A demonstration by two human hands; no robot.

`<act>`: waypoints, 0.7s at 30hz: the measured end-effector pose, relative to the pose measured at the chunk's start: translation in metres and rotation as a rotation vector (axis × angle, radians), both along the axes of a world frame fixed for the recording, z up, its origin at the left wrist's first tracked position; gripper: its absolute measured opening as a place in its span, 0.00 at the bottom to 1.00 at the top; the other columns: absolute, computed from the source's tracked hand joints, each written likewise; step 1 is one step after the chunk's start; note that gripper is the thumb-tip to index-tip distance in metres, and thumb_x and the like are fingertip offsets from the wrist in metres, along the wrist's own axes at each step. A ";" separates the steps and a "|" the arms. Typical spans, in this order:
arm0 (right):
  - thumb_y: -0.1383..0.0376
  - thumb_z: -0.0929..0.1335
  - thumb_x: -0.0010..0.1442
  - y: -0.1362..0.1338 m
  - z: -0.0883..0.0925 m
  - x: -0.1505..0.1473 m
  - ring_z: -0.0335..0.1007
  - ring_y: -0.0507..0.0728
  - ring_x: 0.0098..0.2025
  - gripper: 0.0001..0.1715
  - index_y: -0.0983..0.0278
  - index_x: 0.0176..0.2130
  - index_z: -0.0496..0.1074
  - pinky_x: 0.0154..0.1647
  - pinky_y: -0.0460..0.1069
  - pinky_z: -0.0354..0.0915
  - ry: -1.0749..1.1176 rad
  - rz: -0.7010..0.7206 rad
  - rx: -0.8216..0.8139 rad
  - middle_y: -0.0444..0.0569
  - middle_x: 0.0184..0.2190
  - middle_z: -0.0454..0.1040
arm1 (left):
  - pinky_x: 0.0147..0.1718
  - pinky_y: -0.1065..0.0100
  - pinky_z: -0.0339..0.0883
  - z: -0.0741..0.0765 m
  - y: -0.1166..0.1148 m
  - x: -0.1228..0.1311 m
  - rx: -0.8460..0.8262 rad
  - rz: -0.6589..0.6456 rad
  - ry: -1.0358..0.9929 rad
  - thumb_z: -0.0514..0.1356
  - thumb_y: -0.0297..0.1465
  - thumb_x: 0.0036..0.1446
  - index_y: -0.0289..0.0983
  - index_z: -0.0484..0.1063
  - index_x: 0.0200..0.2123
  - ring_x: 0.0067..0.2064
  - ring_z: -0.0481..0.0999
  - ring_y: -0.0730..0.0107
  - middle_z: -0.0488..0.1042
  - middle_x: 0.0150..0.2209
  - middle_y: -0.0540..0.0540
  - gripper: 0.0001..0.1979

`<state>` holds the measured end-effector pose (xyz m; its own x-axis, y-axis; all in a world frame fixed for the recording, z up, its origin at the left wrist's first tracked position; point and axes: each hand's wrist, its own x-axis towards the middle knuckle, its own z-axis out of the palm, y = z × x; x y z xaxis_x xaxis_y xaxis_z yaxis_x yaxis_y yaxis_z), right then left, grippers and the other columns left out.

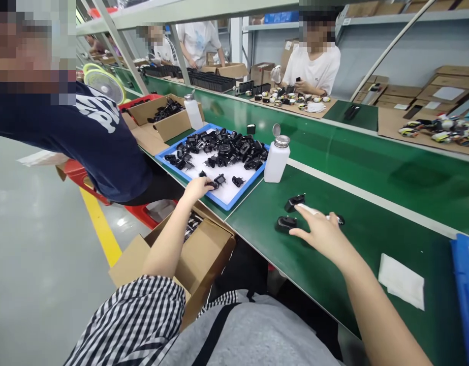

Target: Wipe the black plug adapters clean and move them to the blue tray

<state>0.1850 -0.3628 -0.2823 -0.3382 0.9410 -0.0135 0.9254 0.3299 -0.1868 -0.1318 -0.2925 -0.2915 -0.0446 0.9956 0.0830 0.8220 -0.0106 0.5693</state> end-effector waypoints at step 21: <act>0.65 0.66 0.43 -0.033 0.018 0.065 0.66 0.54 0.28 0.06 0.61 0.27 0.72 0.29 0.47 0.62 0.552 -0.091 -0.163 0.43 0.25 0.72 | 0.29 0.71 0.62 0.028 -0.081 0.217 -0.042 -0.737 0.118 0.55 0.32 0.45 0.36 0.64 0.36 0.31 0.71 0.69 0.71 0.33 0.47 0.12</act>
<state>0.2499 -0.3955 -0.2641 -0.2541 0.9672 -0.0053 0.7001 0.1801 -0.6909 0.0856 -0.3738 -0.2639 0.6420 0.7667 0.0076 0.6661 -0.5625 0.4898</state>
